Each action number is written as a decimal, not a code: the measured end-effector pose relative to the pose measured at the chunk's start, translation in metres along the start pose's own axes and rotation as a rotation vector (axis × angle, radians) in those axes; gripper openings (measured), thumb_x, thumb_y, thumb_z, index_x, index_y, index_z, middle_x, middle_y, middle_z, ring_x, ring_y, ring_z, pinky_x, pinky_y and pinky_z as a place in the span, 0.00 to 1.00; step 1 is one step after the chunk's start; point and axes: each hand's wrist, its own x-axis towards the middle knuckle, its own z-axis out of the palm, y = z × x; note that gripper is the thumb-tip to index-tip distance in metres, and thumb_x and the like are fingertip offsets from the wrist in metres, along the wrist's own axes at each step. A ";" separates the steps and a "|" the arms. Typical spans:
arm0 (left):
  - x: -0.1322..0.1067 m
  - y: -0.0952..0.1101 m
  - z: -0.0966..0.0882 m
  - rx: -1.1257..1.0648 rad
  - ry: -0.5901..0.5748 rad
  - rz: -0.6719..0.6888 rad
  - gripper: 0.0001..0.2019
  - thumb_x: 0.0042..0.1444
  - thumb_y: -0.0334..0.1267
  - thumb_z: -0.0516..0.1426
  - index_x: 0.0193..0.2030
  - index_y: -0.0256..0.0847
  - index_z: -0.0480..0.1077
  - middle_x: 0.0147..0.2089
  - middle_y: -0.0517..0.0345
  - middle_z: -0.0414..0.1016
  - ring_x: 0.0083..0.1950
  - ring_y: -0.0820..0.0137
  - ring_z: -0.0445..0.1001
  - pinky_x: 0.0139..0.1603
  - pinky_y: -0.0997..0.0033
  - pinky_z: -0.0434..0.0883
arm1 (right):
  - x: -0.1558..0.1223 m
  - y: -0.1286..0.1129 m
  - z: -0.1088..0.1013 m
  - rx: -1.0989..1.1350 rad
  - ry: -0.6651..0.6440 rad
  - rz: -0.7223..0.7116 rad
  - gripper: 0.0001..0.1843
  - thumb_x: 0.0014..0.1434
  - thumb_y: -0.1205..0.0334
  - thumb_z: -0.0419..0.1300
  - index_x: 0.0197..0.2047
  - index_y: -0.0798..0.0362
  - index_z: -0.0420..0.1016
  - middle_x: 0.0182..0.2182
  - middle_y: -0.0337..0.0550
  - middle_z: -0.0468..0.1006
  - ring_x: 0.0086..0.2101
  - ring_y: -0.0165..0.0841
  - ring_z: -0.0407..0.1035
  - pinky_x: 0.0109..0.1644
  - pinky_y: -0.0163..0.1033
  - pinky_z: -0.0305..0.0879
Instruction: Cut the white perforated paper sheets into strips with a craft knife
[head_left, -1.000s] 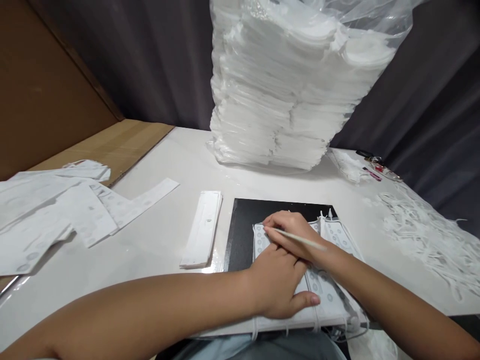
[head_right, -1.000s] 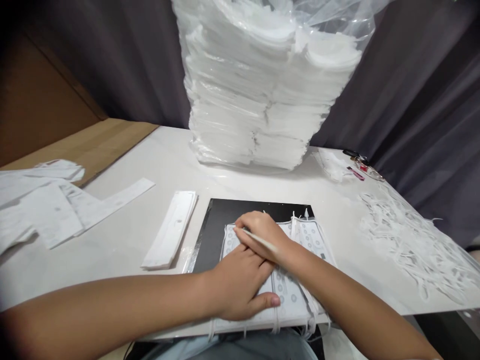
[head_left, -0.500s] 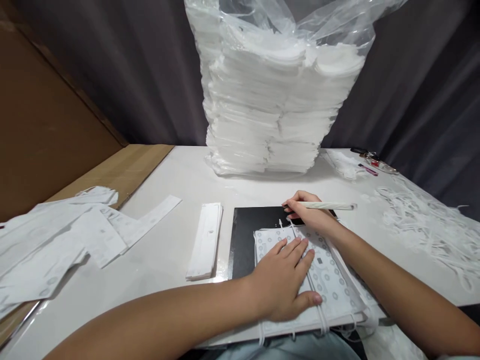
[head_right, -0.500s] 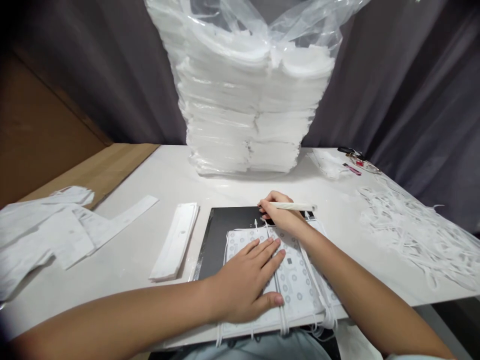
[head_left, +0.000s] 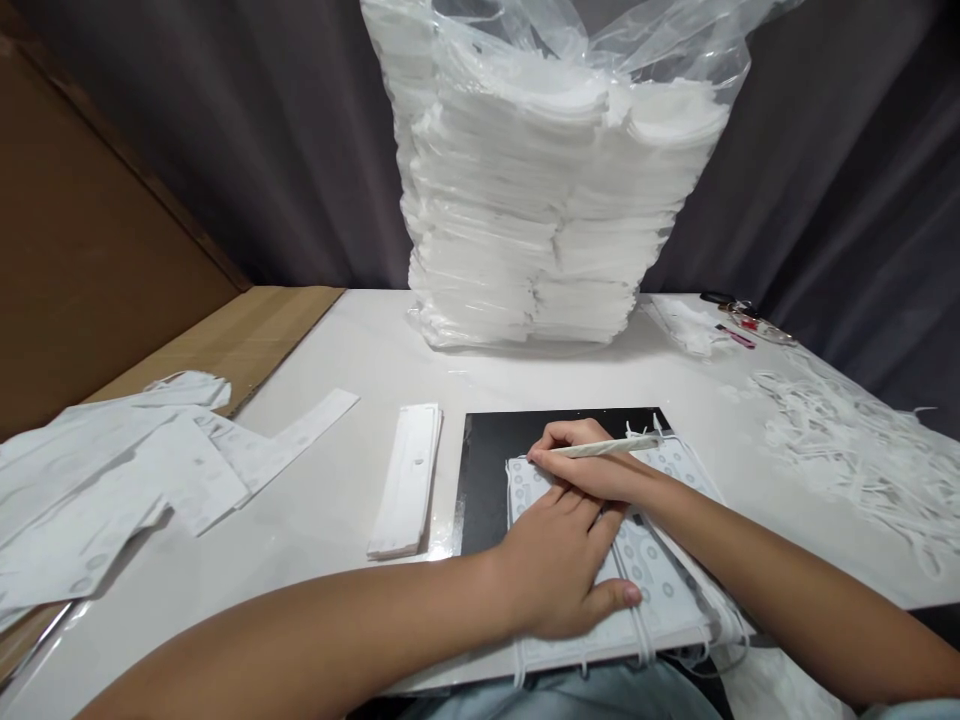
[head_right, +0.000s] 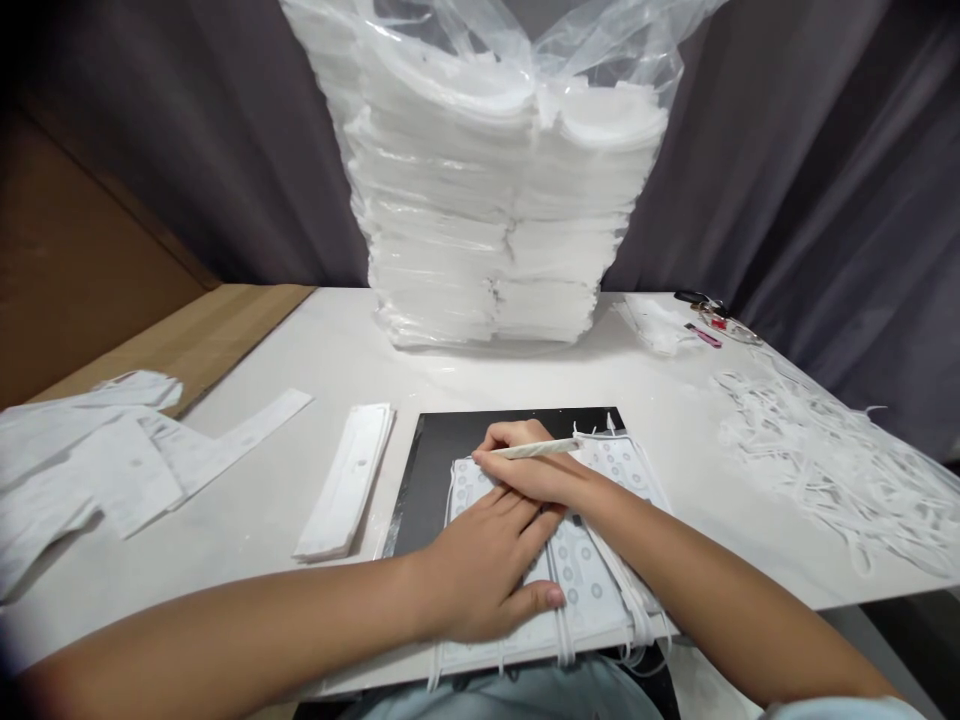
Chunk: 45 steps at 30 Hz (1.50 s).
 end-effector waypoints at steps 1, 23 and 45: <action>0.000 0.000 0.000 0.004 -0.002 0.000 0.36 0.62 0.57 0.46 0.67 0.30 0.51 0.67 0.36 0.55 0.68 0.48 0.52 0.66 0.47 0.52 | 0.000 0.000 0.000 -0.008 -0.001 0.003 0.10 0.55 0.56 0.57 0.29 0.53 0.73 0.26 0.36 0.76 0.27 0.28 0.67 0.28 0.31 0.60; 0.002 -0.001 0.003 0.031 -0.057 -0.013 0.31 0.62 0.56 0.47 0.59 0.30 0.63 0.59 0.36 0.68 0.63 0.48 0.62 0.62 0.49 0.59 | -0.007 -0.002 0.007 -0.472 0.018 -0.327 0.10 0.64 0.64 0.46 0.34 0.52 0.66 0.28 0.40 0.71 0.30 0.31 0.64 0.35 0.35 0.58; -0.006 0.004 -0.010 -0.004 -0.209 0.047 0.39 0.63 0.60 0.40 0.70 0.30 0.45 0.71 0.34 0.41 0.72 0.48 0.40 0.68 0.43 0.46 | 0.016 0.010 -0.007 0.772 0.059 0.165 0.12 0.53 0.57 0.62 0.24 0.52 0.64 0.33 0.43 0.80 0.32 0.29 0.74 0.43 0.39 0.71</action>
